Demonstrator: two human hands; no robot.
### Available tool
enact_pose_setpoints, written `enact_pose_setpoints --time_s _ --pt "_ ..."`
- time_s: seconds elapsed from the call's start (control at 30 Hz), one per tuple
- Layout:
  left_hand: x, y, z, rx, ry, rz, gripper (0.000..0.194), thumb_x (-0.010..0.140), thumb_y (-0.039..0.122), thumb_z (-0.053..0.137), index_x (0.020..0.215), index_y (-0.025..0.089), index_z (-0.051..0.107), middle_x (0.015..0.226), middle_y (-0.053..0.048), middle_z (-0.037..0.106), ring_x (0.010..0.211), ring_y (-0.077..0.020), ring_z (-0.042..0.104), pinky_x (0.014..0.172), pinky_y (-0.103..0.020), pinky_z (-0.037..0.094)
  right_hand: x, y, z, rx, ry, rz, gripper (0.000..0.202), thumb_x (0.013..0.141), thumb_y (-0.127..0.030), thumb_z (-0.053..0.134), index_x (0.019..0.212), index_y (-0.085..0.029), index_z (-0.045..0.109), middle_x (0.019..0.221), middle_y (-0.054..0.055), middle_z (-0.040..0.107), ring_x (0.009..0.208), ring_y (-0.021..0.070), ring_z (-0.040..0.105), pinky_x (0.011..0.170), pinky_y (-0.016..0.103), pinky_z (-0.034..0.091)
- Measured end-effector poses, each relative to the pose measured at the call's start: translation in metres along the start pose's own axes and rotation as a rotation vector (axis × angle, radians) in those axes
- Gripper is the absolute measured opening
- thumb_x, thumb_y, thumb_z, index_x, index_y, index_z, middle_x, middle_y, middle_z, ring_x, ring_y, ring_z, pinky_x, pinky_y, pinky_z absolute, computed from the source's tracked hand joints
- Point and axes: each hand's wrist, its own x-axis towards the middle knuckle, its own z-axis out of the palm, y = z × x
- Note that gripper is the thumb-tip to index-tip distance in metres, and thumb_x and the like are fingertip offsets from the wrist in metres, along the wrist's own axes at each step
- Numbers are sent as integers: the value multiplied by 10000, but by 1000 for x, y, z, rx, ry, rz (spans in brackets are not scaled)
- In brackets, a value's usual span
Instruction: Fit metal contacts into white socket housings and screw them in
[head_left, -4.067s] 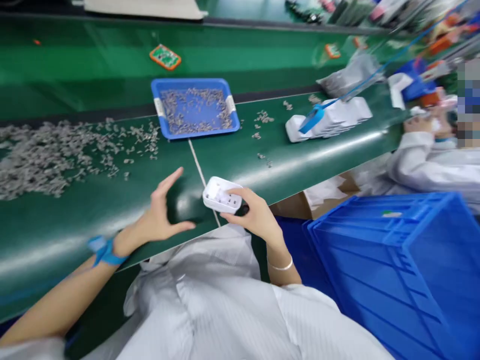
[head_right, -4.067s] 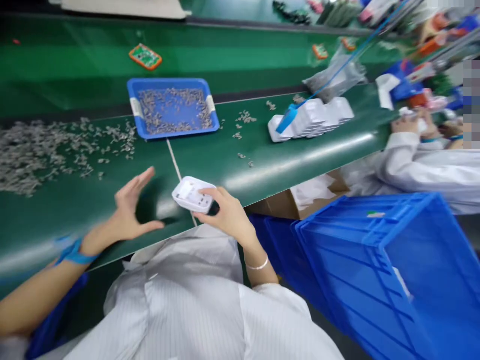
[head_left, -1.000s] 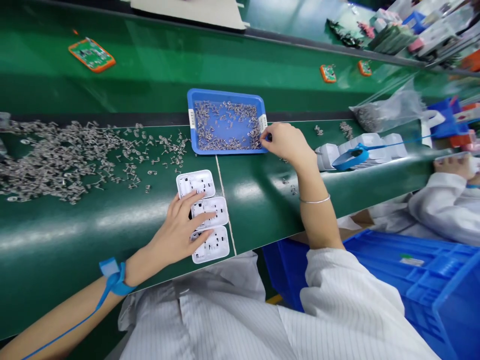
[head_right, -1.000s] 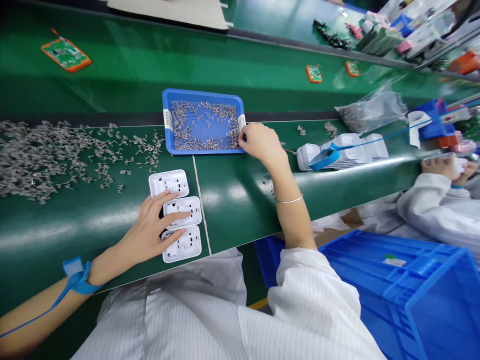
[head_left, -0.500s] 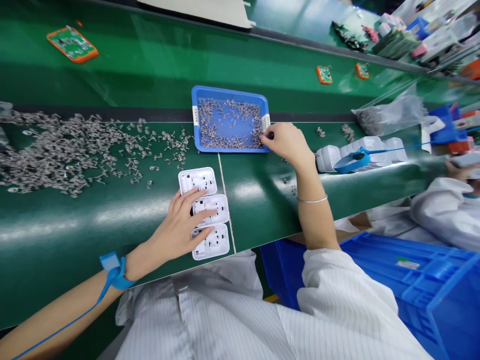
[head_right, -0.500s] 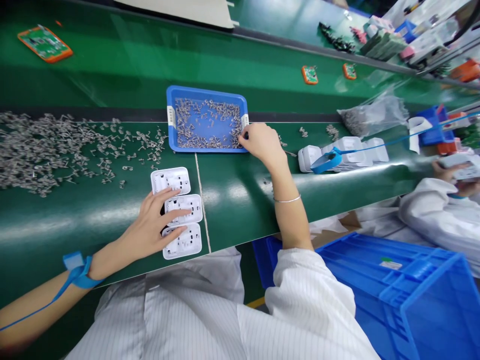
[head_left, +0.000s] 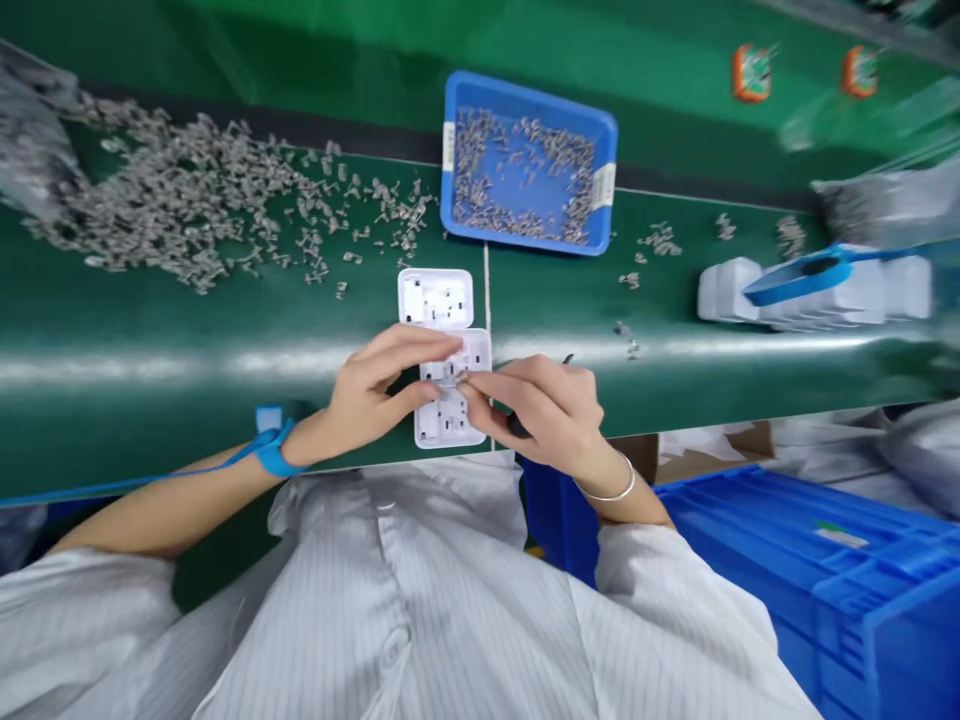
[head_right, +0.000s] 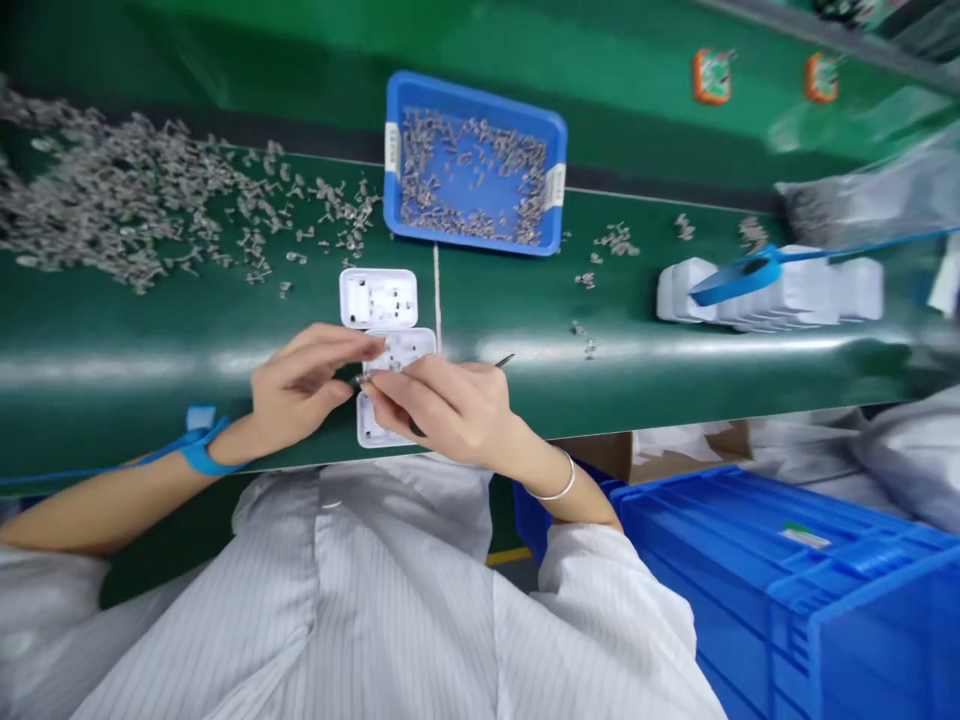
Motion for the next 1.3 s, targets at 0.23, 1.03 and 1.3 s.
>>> enact_pose_setpoints --time_s 0.23,1.03,1.3 --pt "0 0 0 -99 91 -182 105 893 196 778 993 215 804 938 -29 778 812 -106 727 653 -145 542 -6 -19 20 17 -123 228 48 954 -196 663 998 -185 647 787 -16 677 611 72 601 479 232 404" --pt "5 -10 -11 370 -143 144 49 921 160 547 887 172 581 808 -27 608 736 -145 571 639 -269 452 5 -2 7 -165 -498 -13 158 1035 -264 542 988 -185 671 830 -19 716 573 75 547 483 288 259" --pt "12 -6 -16 174 -12 -102 63 874 142 643 819 163 621 789 10 608 737 -106 602 667 -228 474 8 6 24 2 -369 191 97 991 -283 614 971 -202 665 834 -22 704 662 69 618 502 231 329"
